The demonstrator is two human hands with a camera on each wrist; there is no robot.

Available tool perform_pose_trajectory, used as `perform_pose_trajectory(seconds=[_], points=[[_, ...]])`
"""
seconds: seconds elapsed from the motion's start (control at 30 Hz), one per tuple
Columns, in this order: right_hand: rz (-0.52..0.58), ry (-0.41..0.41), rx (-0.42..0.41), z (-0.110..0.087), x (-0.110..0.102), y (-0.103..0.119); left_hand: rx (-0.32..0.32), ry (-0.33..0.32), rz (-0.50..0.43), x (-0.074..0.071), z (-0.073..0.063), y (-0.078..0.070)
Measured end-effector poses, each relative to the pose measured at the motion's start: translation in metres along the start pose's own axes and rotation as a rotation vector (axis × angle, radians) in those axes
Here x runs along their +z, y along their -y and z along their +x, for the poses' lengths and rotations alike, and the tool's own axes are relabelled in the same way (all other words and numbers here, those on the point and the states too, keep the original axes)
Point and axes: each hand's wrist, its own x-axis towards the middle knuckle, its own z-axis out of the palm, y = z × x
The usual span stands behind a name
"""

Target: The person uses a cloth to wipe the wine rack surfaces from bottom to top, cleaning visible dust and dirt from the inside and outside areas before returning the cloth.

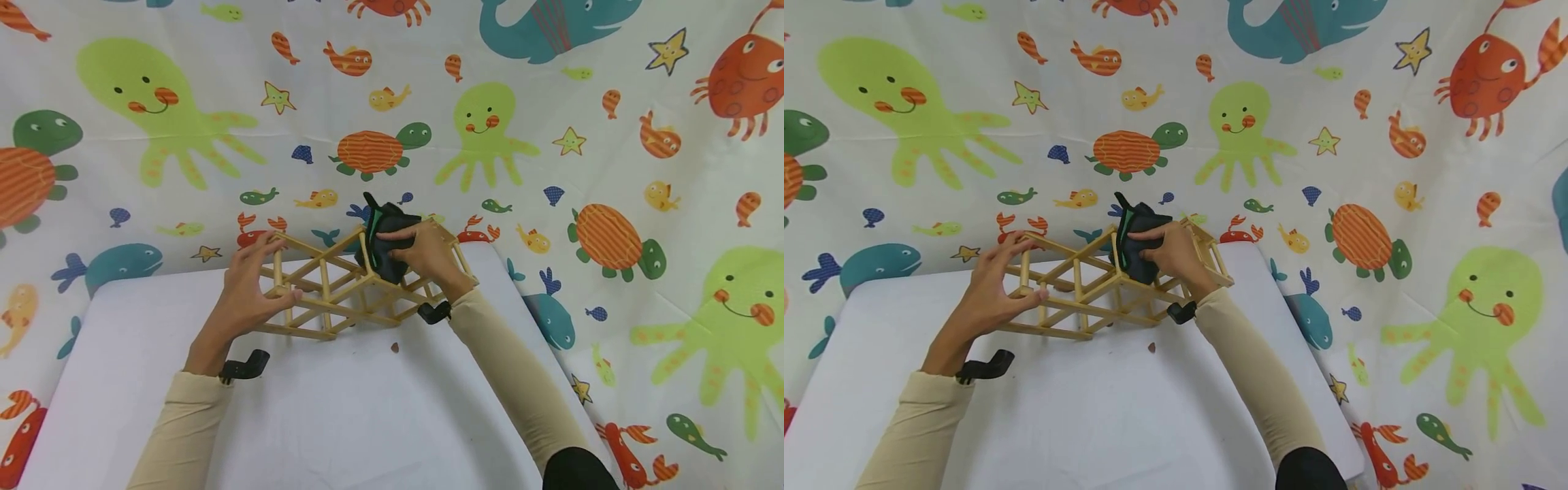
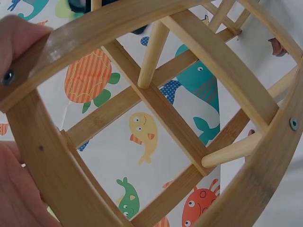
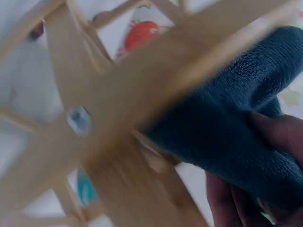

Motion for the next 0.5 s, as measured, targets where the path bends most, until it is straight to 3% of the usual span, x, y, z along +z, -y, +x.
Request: perform_pose_trajectory(seconds=[0.1,0.2,0.27,0.43,0.5], points=[[-0.07,-0.004,0.032,0.004,0.017,-0.002,0.003,0.001,-0.002,0.0,-0.001,0.001],[-0.098,-0.074,0.02,0.006,0.029,-0.003,0.006,-0.01,-0.008,0.0,-0.003,0.001],[-0.073,-0.161,-0.018,0.007,0.033,-0.003,0.009,-0.019,-0.008,-0.001,-0.003,0.001],[0.061,-0.473,-0.168,0.005,0.027,-0.006,0.024,-0.013,-0.002,0.001,-0.001,0.0],[0.079,-0.521,-0.192,0.002,0.023,-0.007,0.023,-0.006,-0.001,0.002,0.0,0.0]])
